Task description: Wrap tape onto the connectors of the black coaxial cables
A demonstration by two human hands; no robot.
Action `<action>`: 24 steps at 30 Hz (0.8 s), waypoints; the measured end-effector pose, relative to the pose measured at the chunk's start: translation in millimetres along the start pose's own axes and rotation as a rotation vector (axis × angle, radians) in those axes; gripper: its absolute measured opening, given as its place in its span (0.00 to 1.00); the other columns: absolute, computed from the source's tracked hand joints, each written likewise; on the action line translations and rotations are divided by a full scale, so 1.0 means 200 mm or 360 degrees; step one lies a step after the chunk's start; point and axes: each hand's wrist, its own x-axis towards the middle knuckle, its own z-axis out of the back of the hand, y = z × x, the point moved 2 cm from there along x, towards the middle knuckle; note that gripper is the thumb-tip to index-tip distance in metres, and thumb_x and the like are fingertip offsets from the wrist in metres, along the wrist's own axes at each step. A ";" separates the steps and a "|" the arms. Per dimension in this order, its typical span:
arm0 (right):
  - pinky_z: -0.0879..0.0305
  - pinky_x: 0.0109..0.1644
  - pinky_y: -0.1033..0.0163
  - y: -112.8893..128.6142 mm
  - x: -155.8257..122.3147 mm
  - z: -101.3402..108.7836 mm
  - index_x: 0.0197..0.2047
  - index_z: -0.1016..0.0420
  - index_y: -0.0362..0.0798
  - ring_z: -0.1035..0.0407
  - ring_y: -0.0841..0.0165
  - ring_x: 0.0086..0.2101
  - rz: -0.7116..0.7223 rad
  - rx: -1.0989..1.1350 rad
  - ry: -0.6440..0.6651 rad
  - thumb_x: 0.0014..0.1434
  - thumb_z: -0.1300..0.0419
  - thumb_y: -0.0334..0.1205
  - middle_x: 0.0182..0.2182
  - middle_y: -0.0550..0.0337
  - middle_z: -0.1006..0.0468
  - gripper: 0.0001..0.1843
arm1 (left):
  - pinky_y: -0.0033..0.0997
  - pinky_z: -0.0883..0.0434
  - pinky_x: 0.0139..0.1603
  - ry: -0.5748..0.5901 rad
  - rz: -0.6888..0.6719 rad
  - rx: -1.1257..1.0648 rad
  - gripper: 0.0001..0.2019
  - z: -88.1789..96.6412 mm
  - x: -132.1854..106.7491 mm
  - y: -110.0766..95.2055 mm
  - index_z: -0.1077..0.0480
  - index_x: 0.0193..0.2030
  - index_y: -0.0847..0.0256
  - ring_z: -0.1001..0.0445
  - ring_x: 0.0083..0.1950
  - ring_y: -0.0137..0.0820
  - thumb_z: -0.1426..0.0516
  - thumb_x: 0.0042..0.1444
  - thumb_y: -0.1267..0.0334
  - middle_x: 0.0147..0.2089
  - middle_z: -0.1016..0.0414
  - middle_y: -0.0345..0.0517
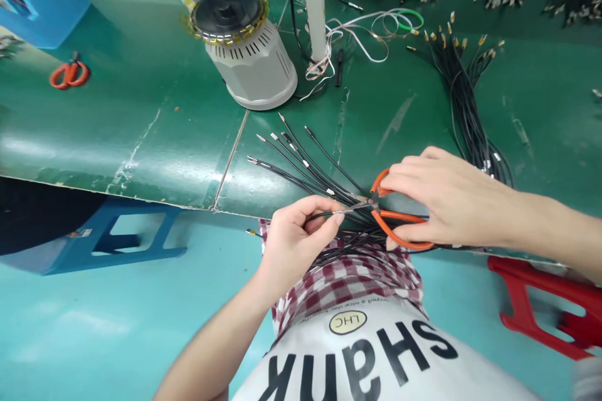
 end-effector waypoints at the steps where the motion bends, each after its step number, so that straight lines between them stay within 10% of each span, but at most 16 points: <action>1: 0.46 0.41 0.57 0.00 0.01 0.01 0.38 0.24 0.51 0.31 0.63 0.34 0.0036 -0.0073 -0.0014 0.56 0.37 0.59 0.34 0.59 0.21 0.20 | 0.23 0.45 0.20 0.0001 -0.0006 0.0024 0.06 0.00 0.00 0.00 0.22 0.36 0.60 0.41 0.22 0.23 0.36 0.56 0.61 0.25 0.31 0.41; 24: 0.47 0.37 0.56 0.01 0.09 0.04 0.20 0.32 0.50 0.41 0.71 0.22 0.0091 0.0101 0.0210 0.61 0.40 0.57 0.16 0.64 0.30 0.24 | 0.23 0.43 0.20 -0.0048 -0.0141 0.0065 0.03 0.00 -0.03 -0.01 0.21 0.34 0.61 0.42 0.20 0.22 0.34 0.53 0.66 0.23 0.28 0.40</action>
